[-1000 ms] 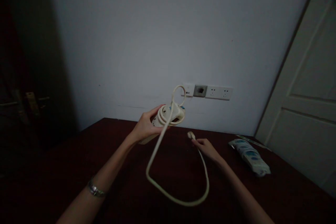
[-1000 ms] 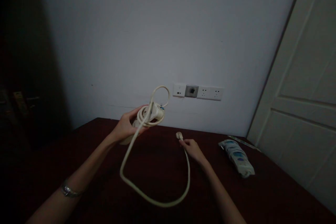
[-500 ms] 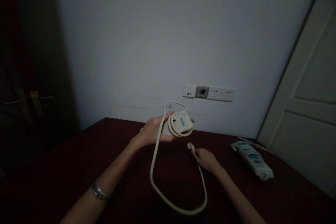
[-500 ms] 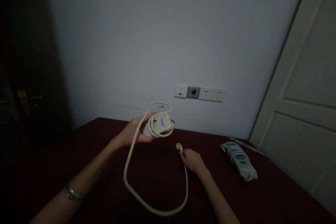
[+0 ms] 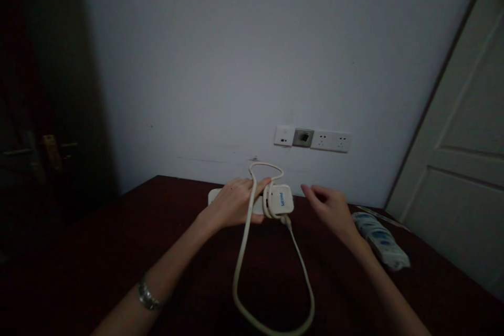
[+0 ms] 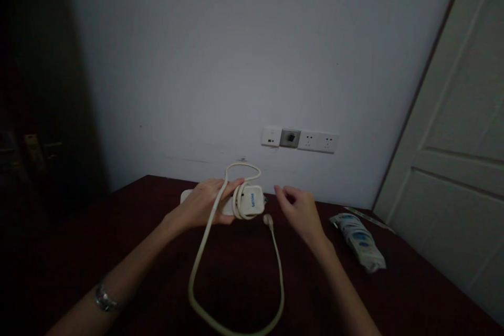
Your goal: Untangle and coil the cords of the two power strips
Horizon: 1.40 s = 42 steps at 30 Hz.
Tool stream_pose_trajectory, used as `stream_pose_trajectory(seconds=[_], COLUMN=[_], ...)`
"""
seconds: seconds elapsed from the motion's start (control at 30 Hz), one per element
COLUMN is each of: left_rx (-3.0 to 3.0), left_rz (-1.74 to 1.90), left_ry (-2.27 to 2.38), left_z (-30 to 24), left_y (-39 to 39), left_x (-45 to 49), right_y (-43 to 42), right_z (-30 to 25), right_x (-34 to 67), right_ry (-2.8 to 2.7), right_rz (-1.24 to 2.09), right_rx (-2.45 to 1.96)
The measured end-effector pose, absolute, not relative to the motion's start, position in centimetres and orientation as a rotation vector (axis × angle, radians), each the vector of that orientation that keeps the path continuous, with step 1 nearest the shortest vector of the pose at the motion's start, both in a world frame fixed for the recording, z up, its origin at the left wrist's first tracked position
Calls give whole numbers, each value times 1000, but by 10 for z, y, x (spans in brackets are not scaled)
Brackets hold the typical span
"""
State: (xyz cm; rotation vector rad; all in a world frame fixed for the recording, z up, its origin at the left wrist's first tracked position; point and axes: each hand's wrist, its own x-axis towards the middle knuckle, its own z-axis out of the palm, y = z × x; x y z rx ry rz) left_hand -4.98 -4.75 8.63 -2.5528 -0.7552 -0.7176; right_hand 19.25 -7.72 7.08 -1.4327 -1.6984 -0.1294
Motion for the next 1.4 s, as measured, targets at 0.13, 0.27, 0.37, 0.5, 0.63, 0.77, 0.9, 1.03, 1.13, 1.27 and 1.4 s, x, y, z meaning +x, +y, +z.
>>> stream_pose_trajectory(seconds=[0.13,0.27,0.37,0.5,0.63,0.77,0.9,1.03,1.13,1.27,1.4], left_rx=[-2455,-2415,-2369,-2346,-2337,-2410,-2590,-2839,-3014,-2934,-2572], left_rz=[-535,-433,-381,-340,-343,-345,-436,-676,-1088,-1797,-2375], left_ry=[-783,-802,-822,-821,-816,-780,-746,-690,-631,-774,-1078], left_z=[86,86,83,76,69,70,75,78,79,81,86], left_y=[-56,-58,-56,-51,-50,-53,-49,-40,-35,-25,-5], left_x=[-45,-43,-43,-41,-36,-33,-37,-45,-49,-55,-69], right_y=[-127,-144,-141,-137,-135,-133,-127,-105,-85,-70,-68], right_z=[96,85,81,81,72,74,101,113,101,79,67], right_x=[140,106,102,102,88,92,145,215,249,275,288], right_ry=[-1826,-2041,-1992,-1813,-1899,-1906,-1510,-1210,-1117,-1191,-1479], right_rz=[258,415,657,929,635,584,1144,1048,966,912,892], right_rx=[-1435,-1483,-1336,-1307,-1398,-1331,-1181,-1083,-1067,-1287,-1525])
